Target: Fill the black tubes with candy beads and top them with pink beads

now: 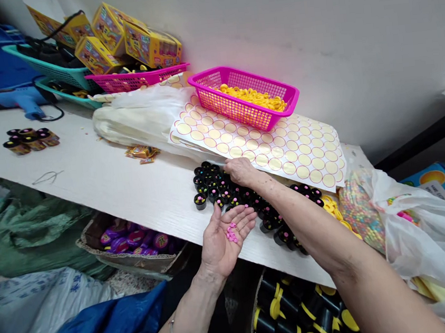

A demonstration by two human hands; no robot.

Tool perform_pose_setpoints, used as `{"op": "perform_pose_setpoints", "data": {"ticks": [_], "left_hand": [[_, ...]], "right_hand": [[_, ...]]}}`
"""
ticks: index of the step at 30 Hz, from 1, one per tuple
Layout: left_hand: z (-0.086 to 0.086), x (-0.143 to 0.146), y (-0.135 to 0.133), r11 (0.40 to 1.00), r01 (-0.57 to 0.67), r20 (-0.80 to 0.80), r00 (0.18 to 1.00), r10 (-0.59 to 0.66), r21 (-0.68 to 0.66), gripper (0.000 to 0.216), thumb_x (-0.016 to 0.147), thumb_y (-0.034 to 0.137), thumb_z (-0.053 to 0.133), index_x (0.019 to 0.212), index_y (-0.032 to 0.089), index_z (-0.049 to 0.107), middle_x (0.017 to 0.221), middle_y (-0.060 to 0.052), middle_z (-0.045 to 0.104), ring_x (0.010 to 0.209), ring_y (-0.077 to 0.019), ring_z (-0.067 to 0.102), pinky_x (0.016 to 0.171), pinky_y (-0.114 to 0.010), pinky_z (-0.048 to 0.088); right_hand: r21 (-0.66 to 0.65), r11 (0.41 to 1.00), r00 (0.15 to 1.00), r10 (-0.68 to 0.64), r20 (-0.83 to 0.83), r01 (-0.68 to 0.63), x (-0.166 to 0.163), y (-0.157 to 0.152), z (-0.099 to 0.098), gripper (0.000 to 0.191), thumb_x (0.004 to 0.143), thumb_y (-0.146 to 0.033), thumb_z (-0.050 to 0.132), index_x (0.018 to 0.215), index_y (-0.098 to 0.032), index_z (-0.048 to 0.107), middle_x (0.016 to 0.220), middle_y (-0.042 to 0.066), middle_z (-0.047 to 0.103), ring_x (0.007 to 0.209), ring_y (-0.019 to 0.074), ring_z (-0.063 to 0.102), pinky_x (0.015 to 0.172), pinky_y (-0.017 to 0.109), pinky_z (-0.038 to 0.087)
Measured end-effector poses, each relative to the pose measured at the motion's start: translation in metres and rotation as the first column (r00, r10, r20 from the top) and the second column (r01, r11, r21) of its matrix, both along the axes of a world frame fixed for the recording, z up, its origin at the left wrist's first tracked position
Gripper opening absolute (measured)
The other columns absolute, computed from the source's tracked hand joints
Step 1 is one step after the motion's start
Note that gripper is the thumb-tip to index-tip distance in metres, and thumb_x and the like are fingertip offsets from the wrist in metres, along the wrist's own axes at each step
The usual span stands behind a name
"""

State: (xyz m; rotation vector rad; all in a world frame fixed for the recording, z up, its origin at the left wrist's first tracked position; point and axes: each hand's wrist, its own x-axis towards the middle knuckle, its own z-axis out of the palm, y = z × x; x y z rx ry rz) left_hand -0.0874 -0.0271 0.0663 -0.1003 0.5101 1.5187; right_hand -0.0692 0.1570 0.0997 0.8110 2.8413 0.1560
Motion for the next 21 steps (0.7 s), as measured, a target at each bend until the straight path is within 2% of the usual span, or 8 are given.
{"op": "perform_pose_setpoints", "data": {"ticks": [4, 7, 10, 12, 15, 17, 21], "left_hand": [[-0.002, -0.001, 0.001, 1.000, -0.008, 0.004, 1.000, 0.008, -0.008, 0.054, 0.087, 0.055, 0.044, 0.090, 0.005, 0.066, 0.097, -0.020, 0.068, 0.092, -0.0240, 0.065, 0.088, -0.035, 0.049], [-0.002, -0.001, 0.002, 1.000, -0.006, 0.013, 1.000, 0.006, -0.006, 0.057, 0.086, 0.057, 0.043, 0.089, 0.005, 0.066, 0.099, -0.021, 0.067, 0.094, -0.0251, 0.065, 0.088, -0.035, 0.049], [-0.001, 0.000, 0.002, 1.000, -0.018, 0.032, 0.999, 0.017, 0.019, 0.062, 0.086, 0.060, 0.040, 0.091, 0.005, 0.066, 0.100, -0.022, 0.066, 0.098, -0.0273, 0.063, 0.089, -0.038, 0.048], [-0.001, 0.001, 0.002, 0.998, -0.037, 0.047, 0.998, 0.035, 0.046, 0.064, 0.086, 0.062, 0.037, 0.093, 0.005, 0.066, 0.100, -0.022, 0.066, 0.099, -0.0274, 0.063, 0.089, -0.039, 0.048], [-0.001, 0.002, 0.002, 0.996, -0.056, 0.057, 0.997, 0.053, 0.066, 0.068, 0.087, 0.063, 0.033, 0.096, 0.004, 0.066, 0.100, -0.021, 0.066, 0.099, -0.0257, 0.063, 0.087, -0.036, 0.049], [0.001, 0.003, 0.002, 0.997, -0.055, 0.052, 0.997, 0.052, 0.061, 0.070, 0.087, 0.064, 0.033, 0.098, 0.003, 0.065, 0.101, -0.022, 0.066, 0.099, -0.0254, 0.063, 0.085, -0.034, 0.049], [0.004, 0.006, 0.002, 0.996, -0.022, 0.037, 0.999, 0.019, 0.082, 0.071, 0.087, 0.063, 0.031, 0.100, 0.002, 0.064, 0.098, -0.021, 0.066, 0.100, -0.0251, 0.062, 0.087, -0.033, 0.048]], "right_hand": [[-0.038, 0.997, 0.976, -0.076, -0.206, 0.070, 0.019, -0.002, 0.004, 0.029, 0.088, -0.018, 0.040, 0.091, -0.016, 0.068, 0.096, 0.008, 0.066, 0.086, 0.0172, 0.058, 0.069, 0.026, 0.037], [-0.113, 0.990, 0.884, -0.130, -0.448, 0.088, 0.044, -0.019, 0.009, 0.031, 0.092, -0.022, 0.038, 0.091, -0.018, 0.068, 0.088, 0.005, 0.065, 0.082, 0.0150, 0.058, 0.074, 0.025, 0.040], [-0.240, 0.969, 0.775, -0.194, -0.601, 0.056, 0.074, -0.054, 0.012, 0.027, 0.090, -0.025, 0.042, 0.090, -0.019, 0.068, 0.082, 0.004, 0.064, 0.078, 0.0145, 0.058, 0.074, 0.025, 0.043], [-0.315, 0.949, 0.743, -0.220, -0.633, 0.013, 0.091, -0.080, 0.010, 0.025, 0.090, -0.025, 0.044, 0.089, -0.019, 0.069, 0.083, 0.004, 0.064, 0.078, 0.0144, 0.058, 0.073, 0.026, 0.045], [-0.367, 0.928, 0.771, -0.191, -0.607, -0.059, 0.107, -0.111, 0.004, 0.026, 0.090, -0.023, 0.044, 0.090, -0.022, 0.070, 0.090, 0.005, 0.064, 0.082, 0.0142, 0.058, 0.074, 0.026, 0.046], [-0.328, 0.941, 0.788, -0.142, -0.599, -0.079, 0.110, -0.122, -0.002, 0.027, 0.091, -0.023, 0.043, 0.091, -0.023, 0.070, 0.092, 0.005, 0.064, 0.085, 0.0147, 0.058, 0.076, 0.027, 0.046], [-0.162, 0.986, 0.816, -0.061, -0.574, -0.041, 0.106, -0.125, -0.011, 0.027, 0.091, -0.025, 0.043, 0.091, -0.022, 0.070, 0.090, 0.007, 0.064, 0.083, 0.0157, 0.055, 0.074, 0.028, 0.042]]}}
